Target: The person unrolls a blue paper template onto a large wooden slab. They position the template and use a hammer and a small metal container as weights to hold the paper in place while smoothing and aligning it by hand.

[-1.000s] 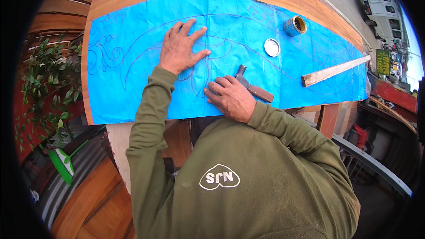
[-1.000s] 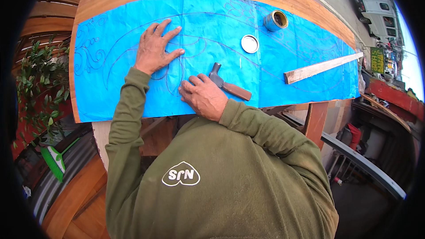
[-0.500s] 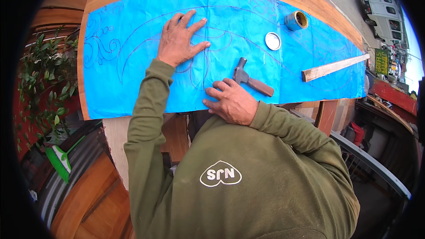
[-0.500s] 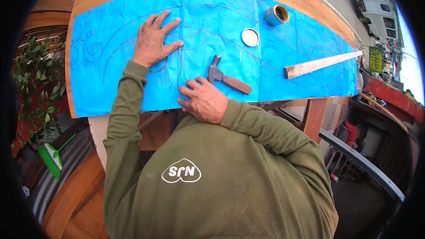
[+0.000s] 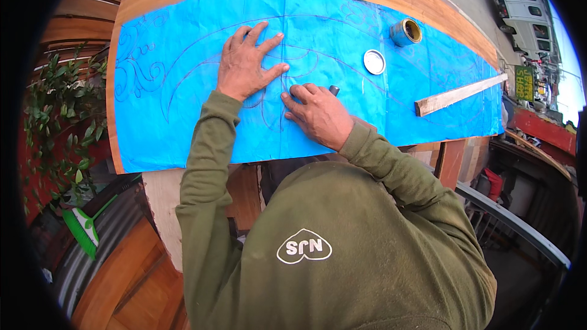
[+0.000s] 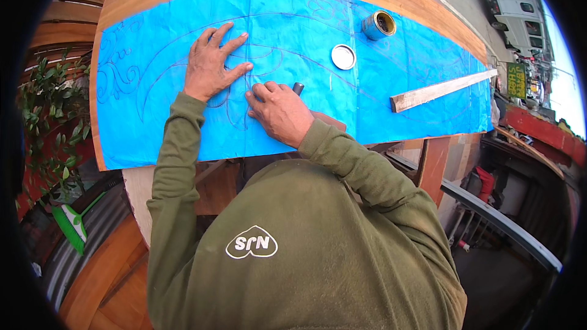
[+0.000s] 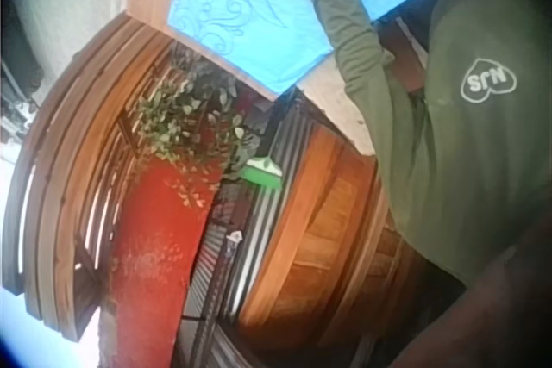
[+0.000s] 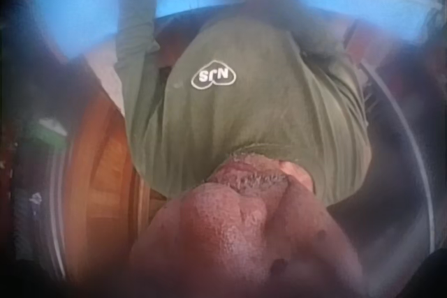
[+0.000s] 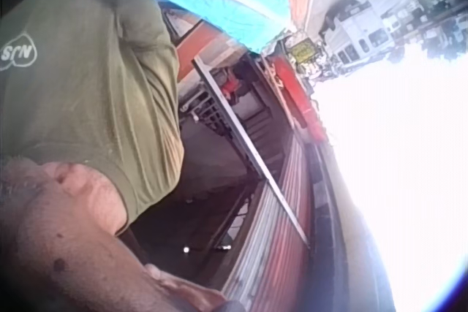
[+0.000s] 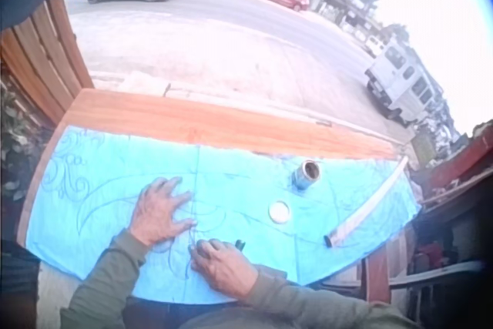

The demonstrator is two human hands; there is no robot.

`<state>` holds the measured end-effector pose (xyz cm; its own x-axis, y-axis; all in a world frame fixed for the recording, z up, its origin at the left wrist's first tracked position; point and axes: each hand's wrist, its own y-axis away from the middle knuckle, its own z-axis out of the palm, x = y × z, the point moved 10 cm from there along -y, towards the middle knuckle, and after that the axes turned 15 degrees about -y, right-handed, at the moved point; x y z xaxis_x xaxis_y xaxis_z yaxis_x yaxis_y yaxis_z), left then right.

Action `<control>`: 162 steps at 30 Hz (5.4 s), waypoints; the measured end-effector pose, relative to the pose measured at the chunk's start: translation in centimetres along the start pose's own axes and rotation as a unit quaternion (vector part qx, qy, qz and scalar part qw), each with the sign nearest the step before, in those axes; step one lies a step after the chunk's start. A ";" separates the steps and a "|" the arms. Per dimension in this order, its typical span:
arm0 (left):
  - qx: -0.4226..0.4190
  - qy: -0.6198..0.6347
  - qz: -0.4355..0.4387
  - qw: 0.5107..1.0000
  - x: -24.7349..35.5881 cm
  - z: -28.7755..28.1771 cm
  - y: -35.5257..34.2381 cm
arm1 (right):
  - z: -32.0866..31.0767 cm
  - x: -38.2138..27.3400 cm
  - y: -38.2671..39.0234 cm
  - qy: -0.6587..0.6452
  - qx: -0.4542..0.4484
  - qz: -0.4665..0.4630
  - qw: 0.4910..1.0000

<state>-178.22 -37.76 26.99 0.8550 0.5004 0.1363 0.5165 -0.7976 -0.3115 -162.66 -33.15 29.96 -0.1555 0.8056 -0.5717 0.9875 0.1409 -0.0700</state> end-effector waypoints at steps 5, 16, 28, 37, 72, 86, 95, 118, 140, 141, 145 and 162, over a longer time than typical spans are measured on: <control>0.006 -0.002 -0.012 1.000 0.2 -0.3 -0.3 | -0.6 1.0 -0.7 -0.042 0.004 0.032 0.999; 0.017 0.007 -0.040 0.999 -0.2 -0.5 -1.0 | -0.6 2.0 -0.9 -0.043 -0.004 0.056 0.997; 0.034 -0.042 -0.032 0.998 0.7 -0.9 -1.4 | 0.2 5.0 -2.4 -0.054 0.006 0.109 0.993; -0.013 -0.080 -0.043 0.996 1.5 0.0 -2.7 | 0.2 5.5 -2.3 -0.089 0.001 0.133 0.987; 0.020 -0.133 -0.034 0.990 1.1 0.9 -2.4 | -18.3 18.4 39.4 0.075 0.496 0.283 0.817; -0.011 -0.184 -0.042 0.982 0.3 1.7 -2.3 | -19.4 26.3 44.8 -0.082 0.496 0.332 0.798; 0.012 -0.174 -0.030 0.984 0.4 1.4 -2.5 | -20.0 29.2 45.2 -0.142 0.486 0.423 0.752; 0.005 -0.164 -0.036 0.986 0.7 1.1 -2.2 | -24.4 36.0 41.7 0.100 0.240 0.313 0.913; 0.067 -0.307 -0.237 0.919 4.8 -3.1 0.9 | -23.0 27.1 37.8 -0.049 0.350 0.074 0.933; 0.083 -0.243 -0.258 0.931 6.1 -3.8 2.1 | -22.9 26.9 37.3 -0.059 0.338 0.066 0.937; 0.061 -0.115 -0.314 0.940 13.8 -3.9 7.5 | -22.7 26.7 35.2 -0.091 0.301 0.024 0.949; 0.032 -0.080 -0.341 0.936 20.5 -0.2 12.4 | -22.9 29.5 46.1 0.097 0.305 0.249 0.914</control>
<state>-154.24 -37.45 26.16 0.3078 0.9337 0.1830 0.9313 -0.2562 -0.2591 -122.28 10.28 28.57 0.3743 0.7778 -0.5049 0.7570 -0.5708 -0.3181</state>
